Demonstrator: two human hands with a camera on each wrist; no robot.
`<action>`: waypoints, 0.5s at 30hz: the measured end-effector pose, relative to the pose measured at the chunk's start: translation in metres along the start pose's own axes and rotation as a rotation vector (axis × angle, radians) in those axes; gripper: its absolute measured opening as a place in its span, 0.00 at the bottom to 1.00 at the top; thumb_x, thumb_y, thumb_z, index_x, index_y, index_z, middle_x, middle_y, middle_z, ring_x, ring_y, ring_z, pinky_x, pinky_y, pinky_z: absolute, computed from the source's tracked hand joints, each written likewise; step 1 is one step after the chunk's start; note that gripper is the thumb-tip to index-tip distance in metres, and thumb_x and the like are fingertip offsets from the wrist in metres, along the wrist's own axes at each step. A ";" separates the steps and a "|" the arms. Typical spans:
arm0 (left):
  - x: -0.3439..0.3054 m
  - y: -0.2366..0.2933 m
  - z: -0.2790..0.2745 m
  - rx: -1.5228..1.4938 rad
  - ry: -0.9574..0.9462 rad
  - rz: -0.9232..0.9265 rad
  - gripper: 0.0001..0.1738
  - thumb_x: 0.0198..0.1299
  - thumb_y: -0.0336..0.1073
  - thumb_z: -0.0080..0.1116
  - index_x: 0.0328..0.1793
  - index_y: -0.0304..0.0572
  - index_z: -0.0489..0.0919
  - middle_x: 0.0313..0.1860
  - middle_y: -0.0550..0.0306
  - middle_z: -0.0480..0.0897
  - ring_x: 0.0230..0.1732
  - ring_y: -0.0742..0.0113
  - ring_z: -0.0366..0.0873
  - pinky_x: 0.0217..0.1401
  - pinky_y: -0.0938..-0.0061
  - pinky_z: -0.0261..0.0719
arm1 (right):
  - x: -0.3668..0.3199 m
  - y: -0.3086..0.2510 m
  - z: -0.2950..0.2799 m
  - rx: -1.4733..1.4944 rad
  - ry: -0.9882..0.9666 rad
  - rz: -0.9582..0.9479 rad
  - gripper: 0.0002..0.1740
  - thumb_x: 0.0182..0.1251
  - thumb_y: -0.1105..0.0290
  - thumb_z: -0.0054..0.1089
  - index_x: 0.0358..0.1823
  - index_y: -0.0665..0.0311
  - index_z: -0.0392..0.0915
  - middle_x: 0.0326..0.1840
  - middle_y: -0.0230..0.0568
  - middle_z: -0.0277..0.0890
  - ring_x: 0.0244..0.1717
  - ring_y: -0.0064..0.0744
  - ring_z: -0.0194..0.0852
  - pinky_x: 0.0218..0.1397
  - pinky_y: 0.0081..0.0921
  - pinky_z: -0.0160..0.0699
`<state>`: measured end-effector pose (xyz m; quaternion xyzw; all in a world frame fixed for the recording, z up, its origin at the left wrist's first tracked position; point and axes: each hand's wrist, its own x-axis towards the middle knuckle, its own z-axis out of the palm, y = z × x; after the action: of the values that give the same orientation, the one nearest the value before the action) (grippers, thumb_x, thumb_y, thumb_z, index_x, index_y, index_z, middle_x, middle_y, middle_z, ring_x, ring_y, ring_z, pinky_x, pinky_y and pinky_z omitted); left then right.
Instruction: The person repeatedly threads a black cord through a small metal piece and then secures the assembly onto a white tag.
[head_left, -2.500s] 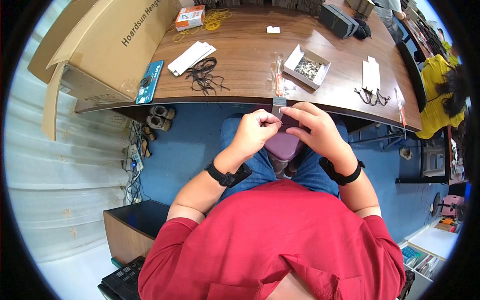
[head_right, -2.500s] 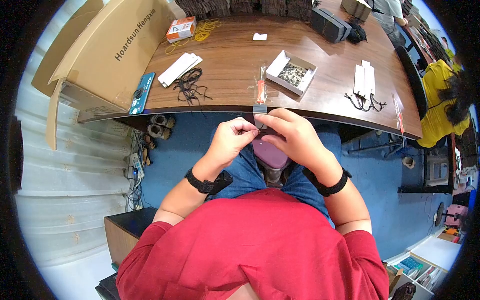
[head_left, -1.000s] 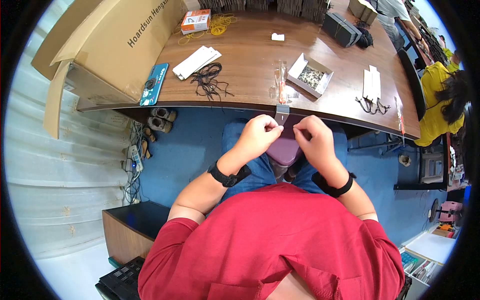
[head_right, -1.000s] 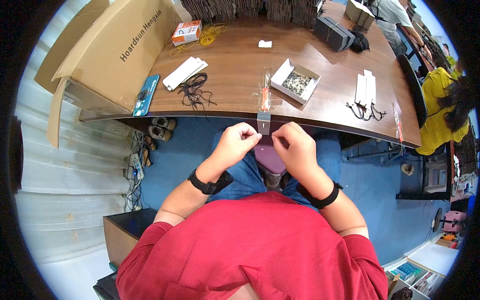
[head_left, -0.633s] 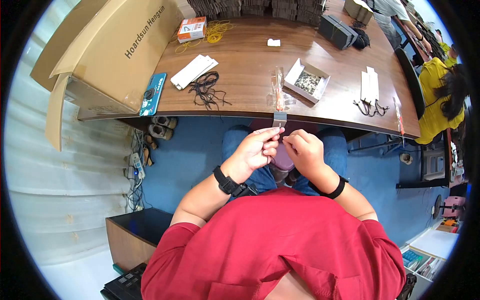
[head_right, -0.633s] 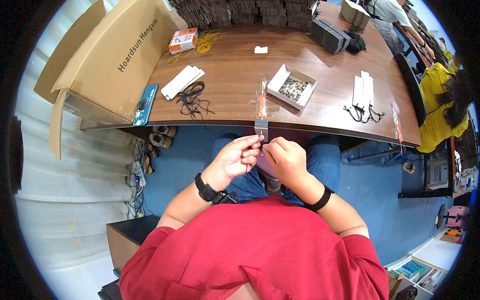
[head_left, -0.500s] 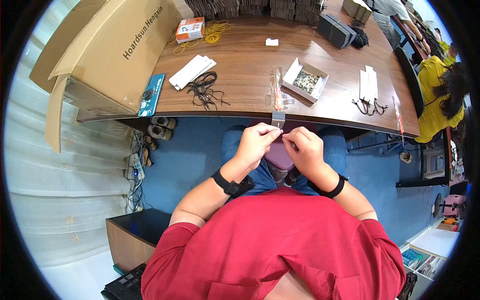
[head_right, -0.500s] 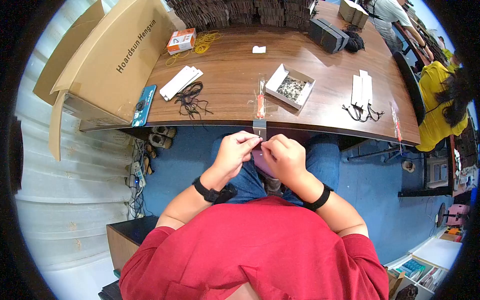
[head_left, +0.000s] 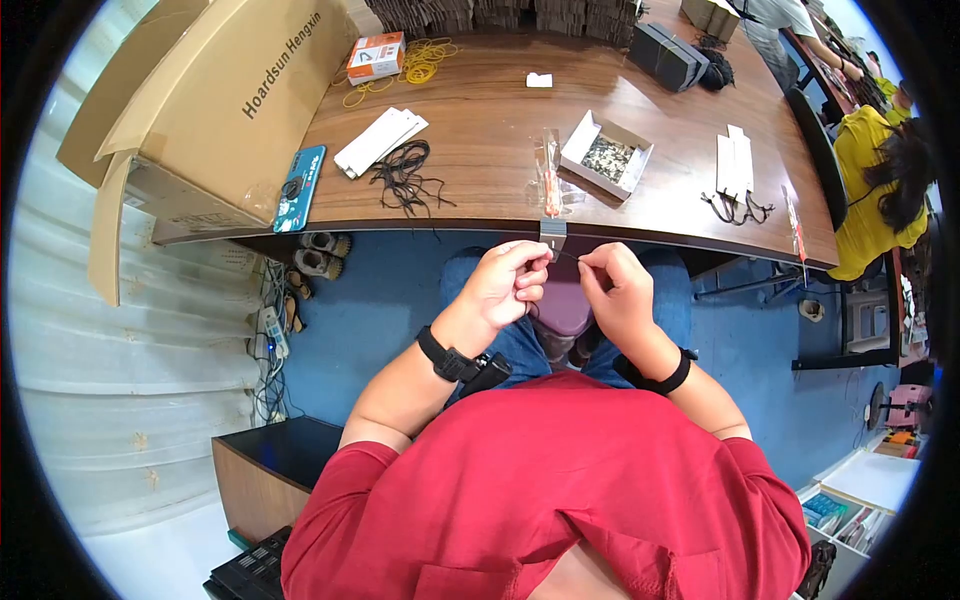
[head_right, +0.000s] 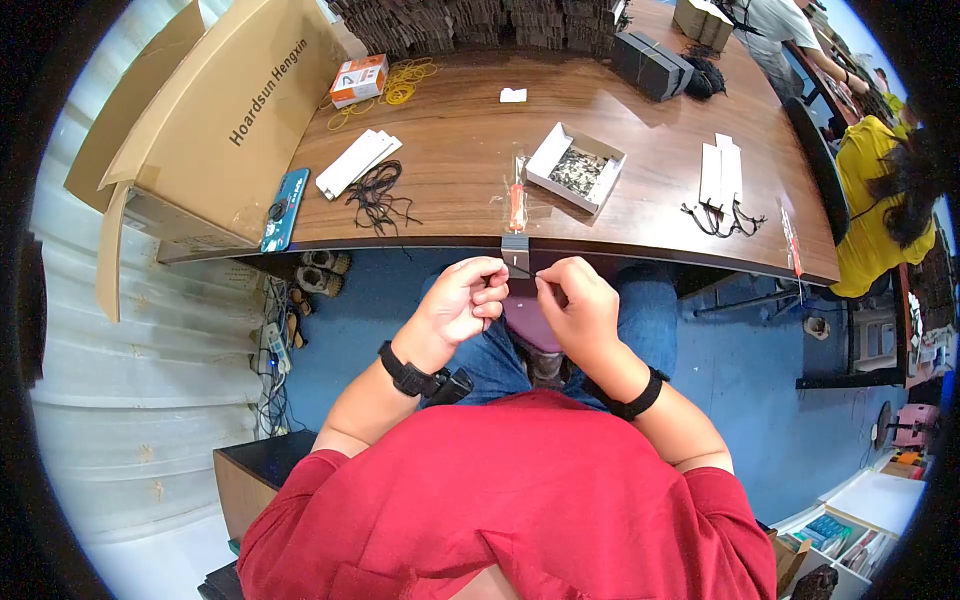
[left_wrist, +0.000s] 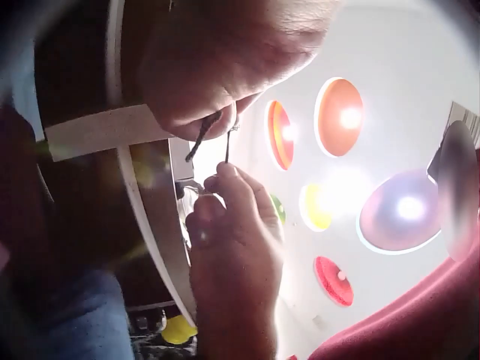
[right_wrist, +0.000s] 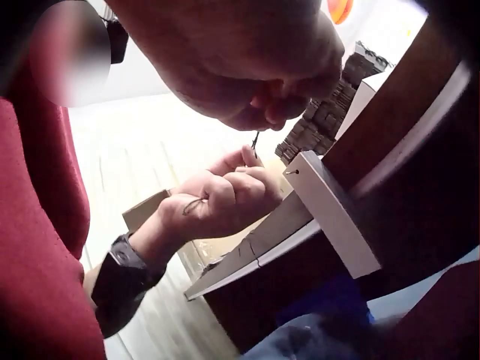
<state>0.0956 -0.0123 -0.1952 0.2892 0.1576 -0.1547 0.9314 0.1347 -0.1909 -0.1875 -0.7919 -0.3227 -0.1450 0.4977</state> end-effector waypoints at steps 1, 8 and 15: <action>0.001 0.001 0.000 -0.038 -0.013 -0.019 0.06 0.62 0.31 0.54 0.34 0.36 0.77 0.22 0.65 0.69 0.17 0.81 0.59 0.15 0.87 0.54 | 0.001 0.001 0.000 -0.064 0.000 -0.092 0.07 0.49 0.82 0.63 0.29 0.66 0.75 0.27 0.39 0.74 0.23 0.30 0.72 0.24 0.20 0.69; -0.002 -0.014 0.007 0.401 0.100 0.139 0.08 0.62 0.32 0.56 0.40 0.32 0.79 0.27 0.64 0.73 0.19 0.85 0.60 0.15 0.88 0.53 | 0.009 -0.006 -0.001 -0.256 -0.056 -0.406 0.07 0.46 0.72 0.65 0.27 0.57 0.77 0.26 0.32 0.75 0.22 0.30 0.72 0.25 0.27 0.68; -0.003 -0.016 0.003 1.060 0.013 0.591 0.04 0.58 0.23 0.57 0.39 0.35 0.79 0.33 0.63 0.76 0.37 0.74 0.74 0.43 0.81 0.73 | 0.015 -0.002 -0.002 0.005 -0.091 -0.098 0.06 0.49 0.78 0.66 0.29 0.65 0.80 0.29 0.40 0.78 0.29 0.37 0.79 0.34 0.26 0.77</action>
<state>0.0874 -0.0263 -0.1998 0.7462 -0.0220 0.0547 0.6631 0.1442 -0.1862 -0.1771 -0.7796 -0.3838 -0.1322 0.4769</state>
